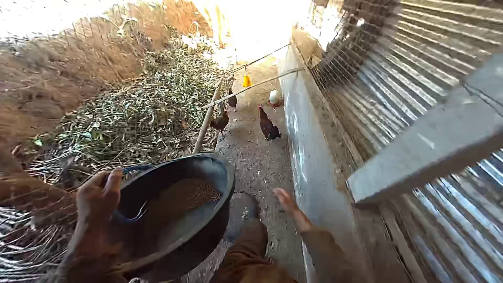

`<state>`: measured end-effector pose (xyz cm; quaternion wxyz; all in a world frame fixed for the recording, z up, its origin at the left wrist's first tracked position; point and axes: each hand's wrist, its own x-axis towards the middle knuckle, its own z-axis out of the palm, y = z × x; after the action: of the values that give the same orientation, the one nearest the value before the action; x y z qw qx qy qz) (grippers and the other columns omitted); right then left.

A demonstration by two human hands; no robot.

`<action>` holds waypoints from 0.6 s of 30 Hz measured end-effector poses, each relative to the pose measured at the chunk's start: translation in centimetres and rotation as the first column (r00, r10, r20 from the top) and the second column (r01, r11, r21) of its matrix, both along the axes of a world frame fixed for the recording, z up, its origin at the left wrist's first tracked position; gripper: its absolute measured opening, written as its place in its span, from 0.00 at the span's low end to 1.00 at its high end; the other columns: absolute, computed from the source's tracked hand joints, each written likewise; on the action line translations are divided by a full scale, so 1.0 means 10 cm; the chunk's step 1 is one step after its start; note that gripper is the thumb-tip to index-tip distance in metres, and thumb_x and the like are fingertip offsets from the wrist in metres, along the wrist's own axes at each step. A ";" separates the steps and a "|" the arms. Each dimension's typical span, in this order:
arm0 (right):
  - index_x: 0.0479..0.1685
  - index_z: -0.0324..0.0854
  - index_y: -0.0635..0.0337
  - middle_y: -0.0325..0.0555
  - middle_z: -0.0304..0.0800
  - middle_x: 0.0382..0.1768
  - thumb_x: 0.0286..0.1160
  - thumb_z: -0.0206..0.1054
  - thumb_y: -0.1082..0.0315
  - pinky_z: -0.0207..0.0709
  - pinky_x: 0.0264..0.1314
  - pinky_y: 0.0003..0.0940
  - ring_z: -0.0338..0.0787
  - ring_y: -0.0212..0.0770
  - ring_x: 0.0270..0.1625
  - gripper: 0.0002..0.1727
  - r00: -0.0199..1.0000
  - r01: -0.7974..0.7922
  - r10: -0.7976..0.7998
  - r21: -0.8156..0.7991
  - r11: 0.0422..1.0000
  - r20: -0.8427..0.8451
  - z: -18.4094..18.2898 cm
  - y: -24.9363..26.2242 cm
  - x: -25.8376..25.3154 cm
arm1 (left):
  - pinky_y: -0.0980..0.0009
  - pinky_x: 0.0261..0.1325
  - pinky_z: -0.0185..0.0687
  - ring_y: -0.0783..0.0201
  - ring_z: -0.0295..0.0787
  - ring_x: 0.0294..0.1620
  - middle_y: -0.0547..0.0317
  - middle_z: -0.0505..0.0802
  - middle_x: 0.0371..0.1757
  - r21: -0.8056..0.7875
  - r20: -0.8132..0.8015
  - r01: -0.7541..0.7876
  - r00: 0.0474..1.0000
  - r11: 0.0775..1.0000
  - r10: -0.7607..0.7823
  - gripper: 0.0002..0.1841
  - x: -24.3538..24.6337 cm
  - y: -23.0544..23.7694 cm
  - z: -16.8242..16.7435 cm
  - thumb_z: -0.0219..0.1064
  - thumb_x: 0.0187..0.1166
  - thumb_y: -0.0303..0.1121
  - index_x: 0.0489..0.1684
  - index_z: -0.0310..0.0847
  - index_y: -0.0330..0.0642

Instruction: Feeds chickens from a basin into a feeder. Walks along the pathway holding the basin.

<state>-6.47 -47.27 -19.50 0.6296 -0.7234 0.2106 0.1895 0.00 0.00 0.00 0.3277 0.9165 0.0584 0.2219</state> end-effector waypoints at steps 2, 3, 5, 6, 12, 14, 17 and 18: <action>0.88 0.64 0.54 0.64 0.78 0.76 0.89 0.49 0.37 0.78 0.69 0.66 0.83 0.64 0.71 0.38 0.987 -0.161 0.162 0.040 0.986 -0.007 0.36 0.21 1.00 | 0.56 0.32 0.69 0.64 0.69 0.24 0.54 0.76 0.24 -0.038 0.013 -0.001 1.000 0.999 0.002 0.27 0.53 -0.29 -0.02 0.54 0.89 0.50 0.38 0.79 0.29; 0.89 0.63 0.53 0.65 0.77 0.76 0.88 0.48 0.34 0.78 0.68 0.65 0.84 0.64 0.70 0.40 0.980 -0.198 0.199 0.058 0.979 -0.019 0.45 0.28 1.43 | 0.57 0.32 0.68 0.64 0.68 0.23 0.55 0.75 0.24 -0.050 0.024 0.006 1.000 0.999 -0.005 0.26 0.80 -0.43 -0.05 0.54 0.89 0.50 0.37 0.78 0.29; 0.89 0.62 0.52 0.65 0.77 0.76 0.84 0.45 0.27 0.78 0.66 0.64 0.84 0.63 0.69 0.45 0.980 -0.178 0.188 0.138 0.974 -0.063 0.47 0.32 2.22 | 0.62 0.30 0.67 0.68 0.66 0.21 0.59 0.73 0.22 -0.064 0.042 0.033 0.999 0.997 -0.030 0.25 1.33 -0.68 -0.14 0.56 0.88 0.49 0.33 0.76 0.31; 0.89 0.63 0.52 0.65 0.79 0.74 0.82 0.44 0.25 0.79 0.65 0.64 0.85 0.63 0.68 0.47 0.983 -0.149 0.164 0.179 0.973 -0.077 0.43 0.28 2.60 | 0.66 0.28 0.66 0.72 0.65 0.20 0.63 0.72 0.22 -0.075 0.046 0.047 0.998 0.996 -0.044 0.24 1.60 -0.79 -0.20 0.56 0.88 0.50 0.32 0.76 0.35; 0.69 0.78 0.59 0.54 0.90 0.55 0.86 0.56 0.41 0.85 0.54 0.51 0.90 0.48 0.52 0.31 0.980 0.000 0.070 0.348 0.937 -0.188 0.31 -0.42 4.93 | 0.73 0.27 0.70 0.78 0.69 0.20 0.69 0.74 0.21 -0.130 -0.009 0.193 0.981 0.972 -0.196 0.24 3.41 -1.44 -0.34 0.58 0.83 0.55 0.33 0.78 0.39; 0.66 0.79 0.60 0.53 0.91 0.51 0.84 0.63 0.51 0.86 0.52 0.50 0.91 0.47 0.50 0.24 0.961 -0.004 0.095 0.333 0.943 -0.259 0.16 -0.60 5.41 | 0.75 0.25 0.67 0.79 0.67 0.19 0.70 0.73 0.19 -0.099 -0.064 0.232 0.969 0.968 -0.239 0.22 3.88 -1.64 -0.25 0.59 0.83 0.52 0.29 0.76 0.41; 0.62 0.80 0.62 0.52 0.89 0.46 0.79 0.68 0.61 0.84 0.47 0.47 0.89 0.45 0.44 0.18 0.950 -0.036 0.120 0.281 0.959 -0.287 0.18 -0.76 6.14 | 0.79 0.21 0.62 0.82 0.64 0.16 0.74 0.70 0.15 -0.027 -0.033 0.300 0.953 0.953 -0.301 0.20 4.75 -1.84 0.00 0.60 0.81 0.49 0.24 0.75 0.43; 0.61 0.79 0.63 0.53 0.88 0.45 0.78 0.69 0.65 0.84 0.46 0.47 0.88 0.45 0.43 0.17 0.951 -0.017 0.104 0.283 0.959 -0.293 0.17 -0.77 6.32 | 0.76 0.21 0.62 0.79 0.64 0.15 0.71 0.70 0.15 0.013 -0.030 0.314 0.949 0.949 -0.314 0.21 4.98 -1.91 0.06 0.60 0.81 0.49 0.23 0.74 0.41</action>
<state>56.71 -55.00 -17.80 0.6785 -0.5963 0.2539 0.3458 49.83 -19.10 0.60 0.3501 0.9199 -0.0854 0.1548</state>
